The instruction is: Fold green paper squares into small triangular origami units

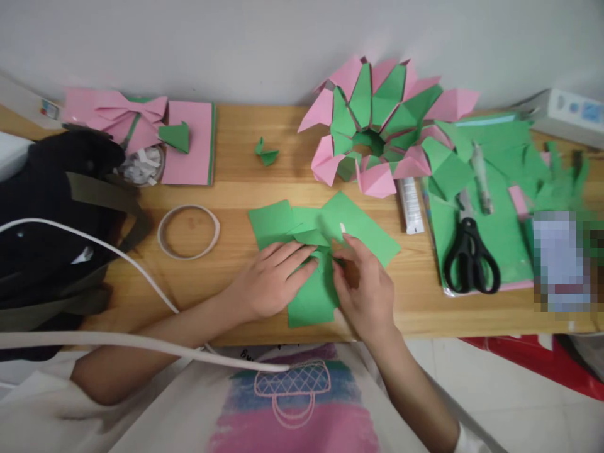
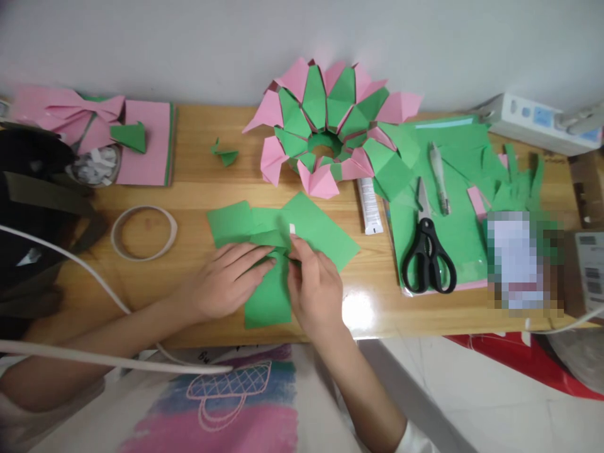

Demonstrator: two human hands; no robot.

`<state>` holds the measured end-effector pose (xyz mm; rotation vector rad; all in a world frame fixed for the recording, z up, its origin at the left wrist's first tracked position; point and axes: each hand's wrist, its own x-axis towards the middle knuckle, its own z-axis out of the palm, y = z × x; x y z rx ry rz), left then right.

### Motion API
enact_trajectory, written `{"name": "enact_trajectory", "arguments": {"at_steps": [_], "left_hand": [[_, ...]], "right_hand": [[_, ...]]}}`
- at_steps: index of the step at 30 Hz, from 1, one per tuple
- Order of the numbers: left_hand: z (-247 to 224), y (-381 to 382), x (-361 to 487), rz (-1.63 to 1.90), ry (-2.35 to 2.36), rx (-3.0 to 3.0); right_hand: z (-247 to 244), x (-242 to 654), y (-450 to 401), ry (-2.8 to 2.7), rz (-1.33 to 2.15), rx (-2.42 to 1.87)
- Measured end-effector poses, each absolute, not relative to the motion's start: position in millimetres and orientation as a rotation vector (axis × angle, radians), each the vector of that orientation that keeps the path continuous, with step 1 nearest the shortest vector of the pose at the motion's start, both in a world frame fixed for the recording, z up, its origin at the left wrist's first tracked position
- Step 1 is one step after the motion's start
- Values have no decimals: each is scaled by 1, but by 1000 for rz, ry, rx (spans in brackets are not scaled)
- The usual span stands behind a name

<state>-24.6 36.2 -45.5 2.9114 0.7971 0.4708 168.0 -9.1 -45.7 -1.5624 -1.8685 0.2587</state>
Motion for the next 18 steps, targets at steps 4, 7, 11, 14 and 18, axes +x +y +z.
{"name": "enact_trajectory", "arguments": {"at_steps": [4, 7, 11, 14, 18], "left_hand": [[-47, 36, -26, 470, 793, 2907], [-47, 37, -26, 477, 792, 2898], [-48, 38, -28, 458, 791, 2871], [-49, 39, -29, 429, 774, 2862], [-50, 40, -31, 400, 748, 2852]], "right_hand": [[-47, 170, -12, -1889, 195, -1545], [-48, 171, -13, -1914, 163, -1492], [-48, 173, -15, -1881, 228, -1485], [-50, 175, -17, -1800, 383, -1498], [-53, 176, -20, -1637, 626, -1500]]}}
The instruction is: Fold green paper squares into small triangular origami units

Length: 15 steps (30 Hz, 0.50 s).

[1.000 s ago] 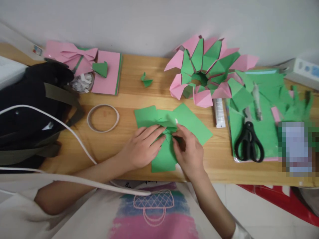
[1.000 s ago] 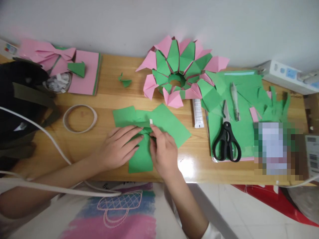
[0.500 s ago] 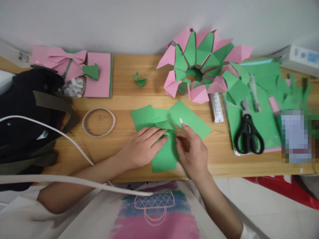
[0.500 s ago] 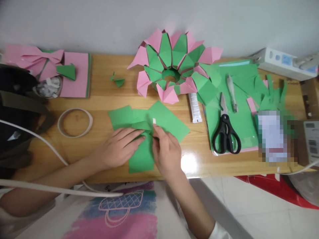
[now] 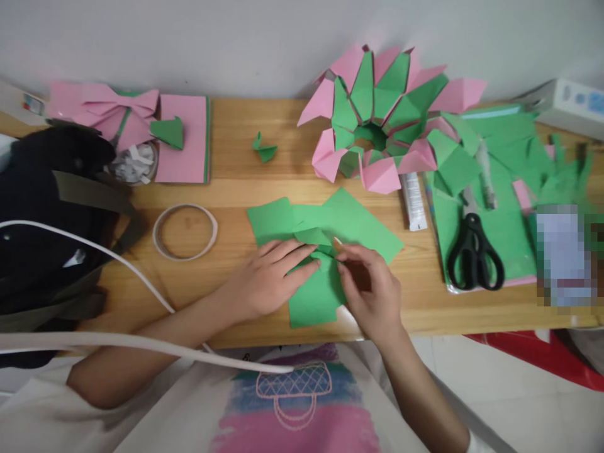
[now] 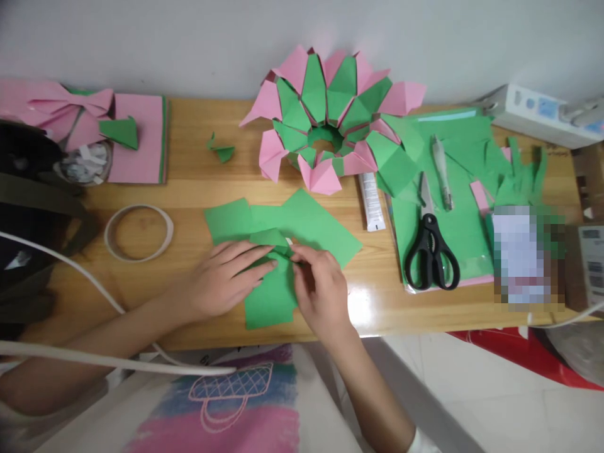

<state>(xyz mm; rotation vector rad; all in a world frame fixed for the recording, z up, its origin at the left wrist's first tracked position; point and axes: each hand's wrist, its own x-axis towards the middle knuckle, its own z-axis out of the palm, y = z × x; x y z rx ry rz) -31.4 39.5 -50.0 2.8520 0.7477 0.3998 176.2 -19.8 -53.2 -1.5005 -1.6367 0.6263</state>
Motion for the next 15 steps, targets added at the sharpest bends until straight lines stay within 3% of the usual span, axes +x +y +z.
{"name": "enact_trajectory", "arguments": {"at_steps": [10, 15], "left_hand": [[-53, 39, -36, 361, 717, 2841], [-50, 40, -35, 375, 731, 2812]], "right_hand": [[-51, 174, -22, -1555, 853, -1479], [-53, 171, -20, -1589, 778, -1539]]}}
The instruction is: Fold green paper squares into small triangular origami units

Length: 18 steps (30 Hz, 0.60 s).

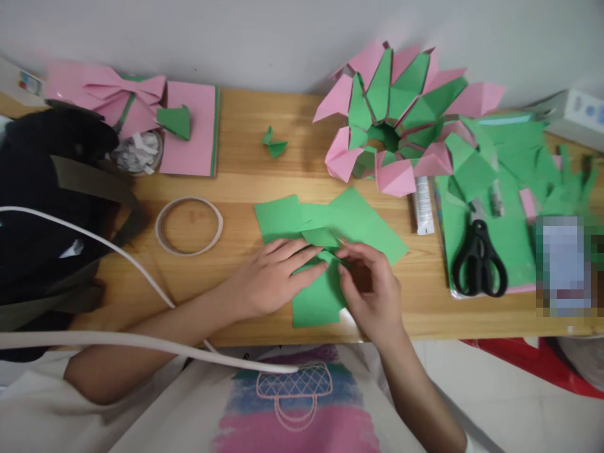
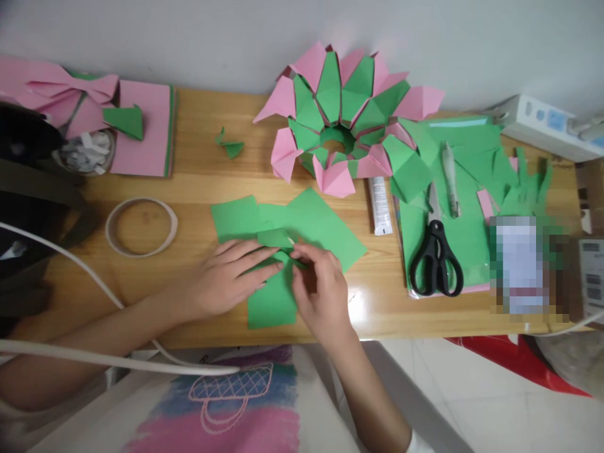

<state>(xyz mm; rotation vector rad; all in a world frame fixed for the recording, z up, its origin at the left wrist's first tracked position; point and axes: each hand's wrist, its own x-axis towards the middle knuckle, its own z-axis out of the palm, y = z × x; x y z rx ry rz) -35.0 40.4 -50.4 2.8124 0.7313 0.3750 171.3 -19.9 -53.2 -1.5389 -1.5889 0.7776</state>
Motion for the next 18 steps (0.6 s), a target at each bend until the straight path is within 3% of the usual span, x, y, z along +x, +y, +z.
{"name": "enact_trajectory", "arguments": {"at_steps": [18], "left_hand": [[-42, 35, -23, 432, 872, 2687]], "right_hand": [[-44, 168, -20, -1488, 750, -1545]]}}
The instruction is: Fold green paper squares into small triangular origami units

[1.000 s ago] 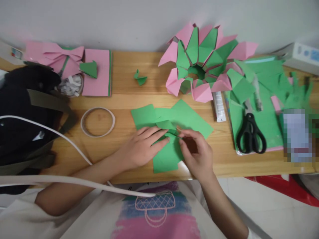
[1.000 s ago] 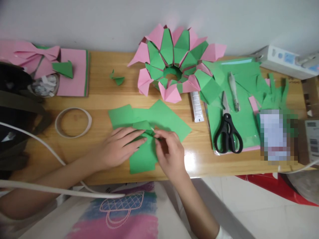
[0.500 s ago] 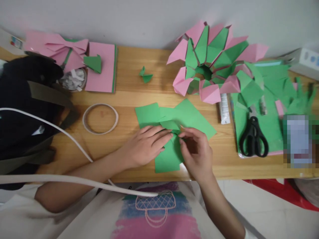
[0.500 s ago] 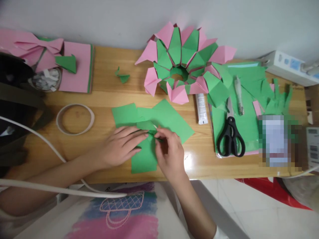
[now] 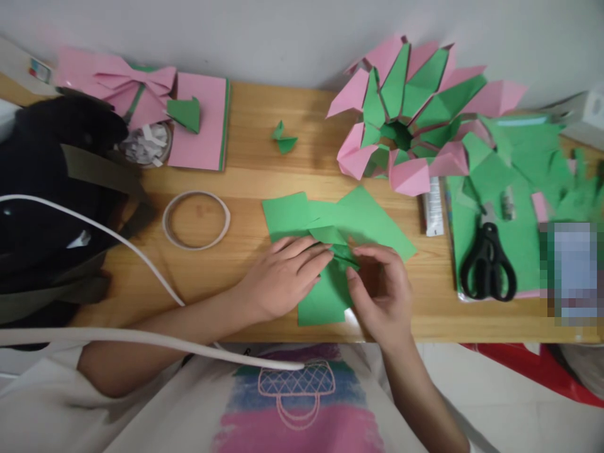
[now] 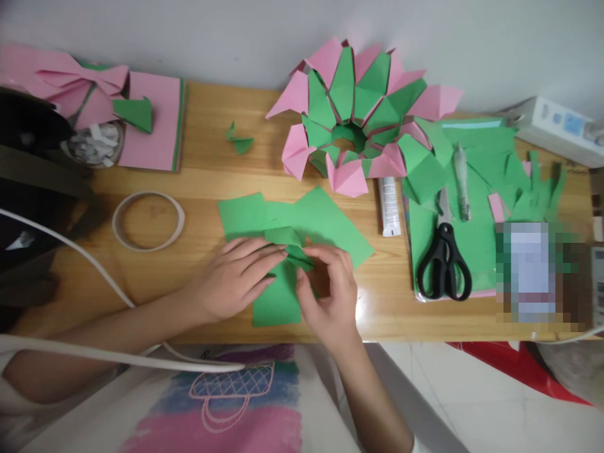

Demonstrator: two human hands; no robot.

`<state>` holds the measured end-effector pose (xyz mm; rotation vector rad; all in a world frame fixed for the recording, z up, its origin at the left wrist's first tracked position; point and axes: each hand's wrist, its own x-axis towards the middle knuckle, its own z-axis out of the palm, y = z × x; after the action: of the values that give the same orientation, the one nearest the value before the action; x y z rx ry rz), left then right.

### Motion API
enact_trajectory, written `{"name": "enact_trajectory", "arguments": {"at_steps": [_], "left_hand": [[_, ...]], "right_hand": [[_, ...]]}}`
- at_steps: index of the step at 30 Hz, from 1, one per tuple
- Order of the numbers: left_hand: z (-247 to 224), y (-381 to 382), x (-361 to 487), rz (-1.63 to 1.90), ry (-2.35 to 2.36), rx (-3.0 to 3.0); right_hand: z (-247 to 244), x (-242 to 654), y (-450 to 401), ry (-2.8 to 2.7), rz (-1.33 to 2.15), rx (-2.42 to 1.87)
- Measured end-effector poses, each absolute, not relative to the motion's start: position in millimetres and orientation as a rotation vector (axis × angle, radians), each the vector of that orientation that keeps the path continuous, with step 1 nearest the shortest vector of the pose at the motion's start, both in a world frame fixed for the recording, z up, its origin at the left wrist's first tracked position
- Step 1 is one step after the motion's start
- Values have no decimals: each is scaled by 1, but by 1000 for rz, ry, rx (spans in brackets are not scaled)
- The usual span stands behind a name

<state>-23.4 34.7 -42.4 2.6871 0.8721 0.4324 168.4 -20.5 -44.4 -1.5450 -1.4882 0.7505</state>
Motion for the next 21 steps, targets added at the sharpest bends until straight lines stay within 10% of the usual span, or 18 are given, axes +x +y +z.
{"name": "enact_trajectory", "arguments": {"at_steps": [21], "left_hand": [[-43, 36, -24, 460, 845, 2664]], "right_hand": [[-36, 160, -16, -1415, 877, -1648]]}}
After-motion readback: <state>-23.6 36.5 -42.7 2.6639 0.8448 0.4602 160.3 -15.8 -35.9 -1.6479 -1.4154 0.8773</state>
